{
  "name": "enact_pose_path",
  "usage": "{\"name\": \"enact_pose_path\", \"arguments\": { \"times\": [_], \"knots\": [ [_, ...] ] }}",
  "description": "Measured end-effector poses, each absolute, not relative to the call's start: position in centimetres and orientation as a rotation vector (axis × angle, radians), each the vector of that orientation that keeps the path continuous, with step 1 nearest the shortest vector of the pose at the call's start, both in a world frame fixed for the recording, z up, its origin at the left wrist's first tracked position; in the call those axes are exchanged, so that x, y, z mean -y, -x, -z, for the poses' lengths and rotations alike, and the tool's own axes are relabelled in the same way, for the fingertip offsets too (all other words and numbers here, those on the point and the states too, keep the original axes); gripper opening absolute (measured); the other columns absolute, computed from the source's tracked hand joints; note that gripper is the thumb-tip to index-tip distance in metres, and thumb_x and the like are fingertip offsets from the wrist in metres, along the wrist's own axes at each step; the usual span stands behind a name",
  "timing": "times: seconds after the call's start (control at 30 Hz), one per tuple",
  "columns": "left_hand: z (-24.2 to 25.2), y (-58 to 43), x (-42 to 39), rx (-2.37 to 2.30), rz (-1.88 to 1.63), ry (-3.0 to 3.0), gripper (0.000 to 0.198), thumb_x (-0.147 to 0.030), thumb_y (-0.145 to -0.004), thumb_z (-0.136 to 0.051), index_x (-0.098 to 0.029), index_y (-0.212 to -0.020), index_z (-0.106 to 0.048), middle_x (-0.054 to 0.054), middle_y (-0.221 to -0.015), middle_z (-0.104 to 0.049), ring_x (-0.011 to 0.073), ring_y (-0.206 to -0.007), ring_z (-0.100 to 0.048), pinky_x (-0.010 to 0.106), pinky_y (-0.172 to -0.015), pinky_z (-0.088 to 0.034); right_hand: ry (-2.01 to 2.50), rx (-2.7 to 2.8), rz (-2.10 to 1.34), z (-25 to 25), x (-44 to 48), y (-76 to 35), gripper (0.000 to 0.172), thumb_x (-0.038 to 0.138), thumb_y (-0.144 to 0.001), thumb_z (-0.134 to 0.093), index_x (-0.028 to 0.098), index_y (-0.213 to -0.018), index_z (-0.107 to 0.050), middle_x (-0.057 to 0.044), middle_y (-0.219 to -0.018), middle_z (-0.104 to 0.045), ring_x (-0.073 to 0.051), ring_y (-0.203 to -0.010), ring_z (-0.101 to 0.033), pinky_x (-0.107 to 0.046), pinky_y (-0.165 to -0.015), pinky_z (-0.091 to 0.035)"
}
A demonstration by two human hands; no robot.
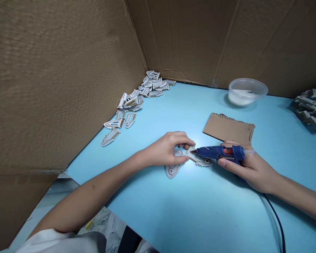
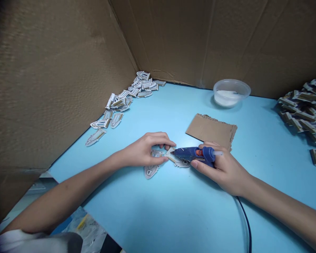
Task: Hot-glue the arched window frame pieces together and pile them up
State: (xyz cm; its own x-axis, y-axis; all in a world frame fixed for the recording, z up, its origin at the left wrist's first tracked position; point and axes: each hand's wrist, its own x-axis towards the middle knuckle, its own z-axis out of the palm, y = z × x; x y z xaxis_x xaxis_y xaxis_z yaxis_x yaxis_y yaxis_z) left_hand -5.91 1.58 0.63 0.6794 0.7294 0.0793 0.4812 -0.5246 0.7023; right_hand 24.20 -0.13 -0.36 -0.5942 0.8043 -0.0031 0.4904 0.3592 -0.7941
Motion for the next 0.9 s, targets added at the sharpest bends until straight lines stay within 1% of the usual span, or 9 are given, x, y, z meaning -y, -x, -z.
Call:
{"name": "enact_pose_path", "arguments": {
  "times": [0.37,0.53,0.7,0.9],
  "knots": [
    [-0.55,5.89,-1.60,-0.929,-0.494,-2.224,0.039,-0.018,-0.085,-0.074,-0.016,-0.124,-0.072,0.006,-0.103,-0.069,0.0160,-0.096,-0.064,0.030,-0.090,-0.049,1.120,2.271,-1.090,0.42,-0.03,-24.31,0.039,0.052,-0.106,-0.052,0.018,-0.093,-0.066,-0.004,-0.091,-0.059,-0.020,-0.081,-0.057,-0.035,-0.071,-0.042],
    [-0.61,5.87,-1.60,-0.942,-0.490,-2.212,0.039,-0.018,-0.085,-0.075,-0.015,-0.124,-0.073,0.006,-0.103,-0.069,0.0155,-0.096,-0.064,0.030,-0.089,-0.049,1.123,2.277,-1.080,0.31,-0.01,-24.23,0.041,0.053,-0.105,-0.052,0.019,-0.084,-0.062,-0.003,-0.085,-0.055,-0.019,-0.076,-0.055,-0.034,-0.068,-0.040],
    [-0.64,5.87,-1.60,-0.941,-0.484,-2.212,0.038,-0.019,-0.085,-0.075,-0.016,-0.123,-0.073,0.006,-0.102,-0.068,0.0156,-0.095,-0.063,0.030,-0.089,-0.049,1.125,2.270,-1.087,0.26,0.01,-24.17,0.039,0.052,-0.105,-0.053,0.019,-0.087,-0.063,-0.004,-0.087,-0.057,-0.020,-0.078,-0.056,-0.035,-0.070,-0.041],
    [-0.66,5.82,-1.58,-0.943,-0.483,-2.216,0.037,-0.019,-0.086,-0.075,-0.016,-0.123,-0.073,0.006,-0.102,-0.068,0.0156,-0.095,-0.063,0.030,-0.089,-0.049,1.121,2.278,-1.069,0.21,0.05,-24.24,0.040,0.052,-0.105,-0.054,0.019,-0.082,-0.061,-0.004,-0.084,-0.057,-0.020,-0.076,-0.055,-0.034,-0.067,-0.040]
  ]
}}
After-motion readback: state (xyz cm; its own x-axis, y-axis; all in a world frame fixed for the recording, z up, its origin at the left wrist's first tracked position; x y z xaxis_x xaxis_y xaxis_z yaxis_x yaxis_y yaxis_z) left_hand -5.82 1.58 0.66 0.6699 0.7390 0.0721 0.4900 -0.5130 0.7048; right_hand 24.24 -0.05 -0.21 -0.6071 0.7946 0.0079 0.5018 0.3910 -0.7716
